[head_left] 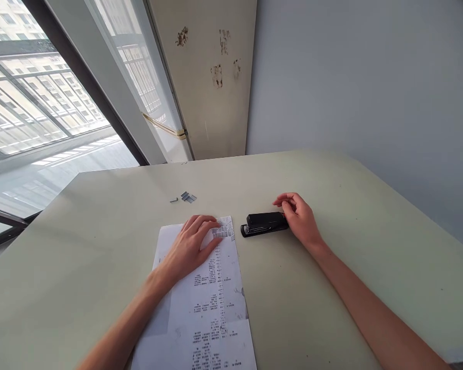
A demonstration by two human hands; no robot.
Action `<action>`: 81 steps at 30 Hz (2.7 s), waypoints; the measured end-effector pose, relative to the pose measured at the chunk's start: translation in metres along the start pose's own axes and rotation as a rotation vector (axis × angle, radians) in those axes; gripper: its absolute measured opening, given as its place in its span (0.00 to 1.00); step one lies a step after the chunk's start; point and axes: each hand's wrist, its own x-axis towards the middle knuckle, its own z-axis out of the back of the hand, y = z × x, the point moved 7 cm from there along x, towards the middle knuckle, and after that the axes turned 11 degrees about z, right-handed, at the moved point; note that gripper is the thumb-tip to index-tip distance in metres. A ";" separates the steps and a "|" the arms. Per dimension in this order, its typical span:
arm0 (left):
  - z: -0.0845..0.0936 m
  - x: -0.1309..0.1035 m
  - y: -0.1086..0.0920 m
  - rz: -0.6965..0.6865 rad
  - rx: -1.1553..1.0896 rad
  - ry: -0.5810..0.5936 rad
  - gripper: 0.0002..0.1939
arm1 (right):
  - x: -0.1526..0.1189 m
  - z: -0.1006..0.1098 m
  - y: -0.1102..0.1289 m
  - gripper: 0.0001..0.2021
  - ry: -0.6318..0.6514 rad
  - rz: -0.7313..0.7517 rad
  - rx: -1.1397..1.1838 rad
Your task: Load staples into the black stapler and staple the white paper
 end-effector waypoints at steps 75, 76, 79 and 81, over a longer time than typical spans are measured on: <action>-0.023 0.009 -0.078 -0.138 -0.397 -0.146 0.09 | -0.011 -0.021 0.059 0.17 0.233 0.316 -0.088; -0.015 0.008 -0.062 -0.044 -0.413 -0.204 0.09 | -0.014 -0.026 0.060 0.17 0.268 0.326 -0.096; 0.000 0.005 -0.021 0.172 -0.421 -0.268 0.10 | -0.023 -0.038 0.063 0.18 0.369 0.342 -0.104; 0.003 0.003 -0.002 0.251 -0.427 -0.228 0.12 | -0.030 -0.046 0.065 0.17 0.437 0.343 -0.085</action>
